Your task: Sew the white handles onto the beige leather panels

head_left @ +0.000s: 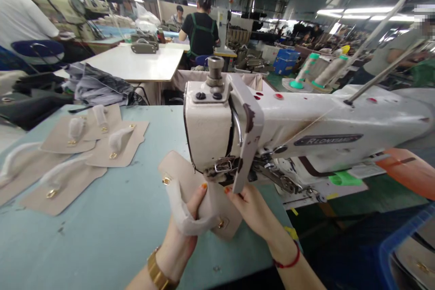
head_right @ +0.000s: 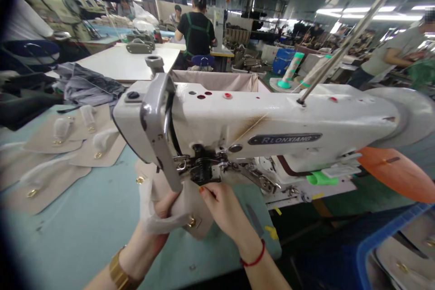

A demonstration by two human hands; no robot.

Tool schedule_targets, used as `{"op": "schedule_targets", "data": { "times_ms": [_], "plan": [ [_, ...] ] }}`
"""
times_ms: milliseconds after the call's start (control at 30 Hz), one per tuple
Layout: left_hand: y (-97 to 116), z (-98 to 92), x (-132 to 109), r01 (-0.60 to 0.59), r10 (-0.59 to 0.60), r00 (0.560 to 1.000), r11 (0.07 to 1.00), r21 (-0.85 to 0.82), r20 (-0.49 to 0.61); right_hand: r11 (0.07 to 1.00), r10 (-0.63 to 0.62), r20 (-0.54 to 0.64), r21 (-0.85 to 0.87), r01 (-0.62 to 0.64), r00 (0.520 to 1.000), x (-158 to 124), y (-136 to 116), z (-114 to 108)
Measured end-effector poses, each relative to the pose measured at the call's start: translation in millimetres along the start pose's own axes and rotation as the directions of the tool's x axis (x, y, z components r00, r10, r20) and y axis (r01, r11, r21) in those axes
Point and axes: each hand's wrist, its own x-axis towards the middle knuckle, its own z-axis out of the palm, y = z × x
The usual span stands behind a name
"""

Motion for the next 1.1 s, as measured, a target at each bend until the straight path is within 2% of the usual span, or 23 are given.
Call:
{"op": "schedule_targets", "data": {
  "times_ms": [167,300,467,667,933,1100],
  "plan": [
    [-8.8,5.0,-3.2,-0.026,0.026,1.0,0.998,-0.055,-0.001,0.999,-0.034,0.014,-0.037,0.035,0.999,5.0,-8.3,-7.7],
    [-9.3,3.8,-0.8,-0.018,0.018,1.0,0.998,-0.057,-0.005,0.995,-0.064,0.045,-0.067,0.067,0.997,7.5,-10.9,-9.8],
    [-5.7,5.9,-3.3,-0.044,0.044,0.999,0.998,-0.042,0.004,0.998,-0.055,0.027,-0.042,0.056,0.998,9.0,-9.6,-10.6],
    [3.7,8.3,-0.9,-0.036,0.037,0.999,0.999,-0.006,0.035,1.0,-0.011,0.033,-0.014,0.011,0.999,10.8,-5.7,-7.6],
    [20.1,0.0,17.2,-0.043,0.032,0.993,0.995,0.093,0.116,0.998,-0.002,-0.067,0.057,0.006,0.998,8.5,2.0,11.0],
    [40.3,-1.4,29.2,-0.083,0.033,0.969,0.976,0.2,0.244,0.998,0.013,-0.099,0.062,-0.006,0.995,5.4,0.9,24.3]
  ]
}}
